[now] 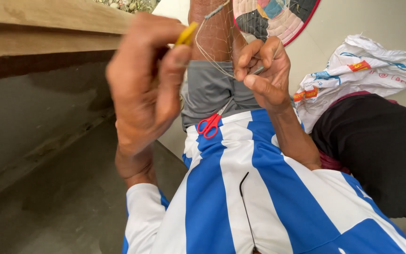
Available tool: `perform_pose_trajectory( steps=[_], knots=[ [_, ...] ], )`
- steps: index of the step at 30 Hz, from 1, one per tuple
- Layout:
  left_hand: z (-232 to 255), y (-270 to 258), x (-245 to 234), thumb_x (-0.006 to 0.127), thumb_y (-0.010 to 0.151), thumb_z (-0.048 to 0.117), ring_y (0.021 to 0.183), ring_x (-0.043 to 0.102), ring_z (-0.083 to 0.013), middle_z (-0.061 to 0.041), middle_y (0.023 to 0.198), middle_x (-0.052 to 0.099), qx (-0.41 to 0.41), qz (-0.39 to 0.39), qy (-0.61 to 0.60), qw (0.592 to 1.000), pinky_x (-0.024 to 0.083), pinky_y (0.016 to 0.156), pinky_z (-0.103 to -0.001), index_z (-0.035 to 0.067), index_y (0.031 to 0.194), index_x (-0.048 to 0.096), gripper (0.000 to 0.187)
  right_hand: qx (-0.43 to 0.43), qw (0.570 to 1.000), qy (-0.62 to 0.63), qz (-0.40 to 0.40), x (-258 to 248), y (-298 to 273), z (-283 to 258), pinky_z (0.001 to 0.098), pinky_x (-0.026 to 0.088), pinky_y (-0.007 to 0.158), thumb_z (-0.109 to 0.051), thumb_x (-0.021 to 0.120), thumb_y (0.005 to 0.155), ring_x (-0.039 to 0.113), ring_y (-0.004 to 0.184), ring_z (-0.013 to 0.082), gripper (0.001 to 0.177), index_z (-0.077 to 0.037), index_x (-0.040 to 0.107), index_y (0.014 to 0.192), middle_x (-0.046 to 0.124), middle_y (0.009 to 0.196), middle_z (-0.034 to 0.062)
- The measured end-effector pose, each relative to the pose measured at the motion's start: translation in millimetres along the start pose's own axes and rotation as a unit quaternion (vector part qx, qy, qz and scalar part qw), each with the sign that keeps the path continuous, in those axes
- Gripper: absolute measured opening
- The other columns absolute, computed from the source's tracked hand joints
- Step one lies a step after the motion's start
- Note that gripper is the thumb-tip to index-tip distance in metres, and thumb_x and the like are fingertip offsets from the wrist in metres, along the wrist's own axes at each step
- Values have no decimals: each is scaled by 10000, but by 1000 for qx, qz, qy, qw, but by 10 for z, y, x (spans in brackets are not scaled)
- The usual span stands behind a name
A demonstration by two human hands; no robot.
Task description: Weaving or repairing a fishing net using a plastic shuttle and twine while sitting on the floor.
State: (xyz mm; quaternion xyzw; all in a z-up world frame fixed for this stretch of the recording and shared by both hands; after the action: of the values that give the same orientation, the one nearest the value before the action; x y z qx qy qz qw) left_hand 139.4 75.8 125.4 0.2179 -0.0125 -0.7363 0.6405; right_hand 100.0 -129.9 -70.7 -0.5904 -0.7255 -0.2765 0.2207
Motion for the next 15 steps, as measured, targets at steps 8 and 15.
perform_pose_trajectory(
  steps=[8, 15],
  knots=[
    [-451, -247, 224, 772, 966, 145, 623, 605, -313, -117, 817, 718, -22, -339, 100, 935, 481, 607, -423, 5, 960, 718, 150, 2, 1000, -15, -13, 72, 30, 14, 225, 562, 890, 28, 676, 889, 653, 969, 117, 437, -224, 390, 1104, 596, 1262, 53],
    [-353, -12, 317, 771, 854, -39, 562, 562, -216, -83, 737, 662, 47, -297, 72, 951, 474, 594, -359, 3, 968, 713, 135, 12, 999, -2, -36, 33, -7, 97, 237, 609, 934, -1, 800, 881, 693, 1073, 101, 571, -251, 378, 1173, 653, 1368, 121]
  ],
)
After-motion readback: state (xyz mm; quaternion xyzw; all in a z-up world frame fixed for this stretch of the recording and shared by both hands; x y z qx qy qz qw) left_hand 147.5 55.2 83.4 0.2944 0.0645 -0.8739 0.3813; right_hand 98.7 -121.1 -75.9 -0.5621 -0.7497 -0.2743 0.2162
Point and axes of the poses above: each hand's wrist, its own y-axis towards the middle knuckle, its own x-axis out of the palm, z = x × y, the point moved 3 cm from there along y, towards the middle knuckle
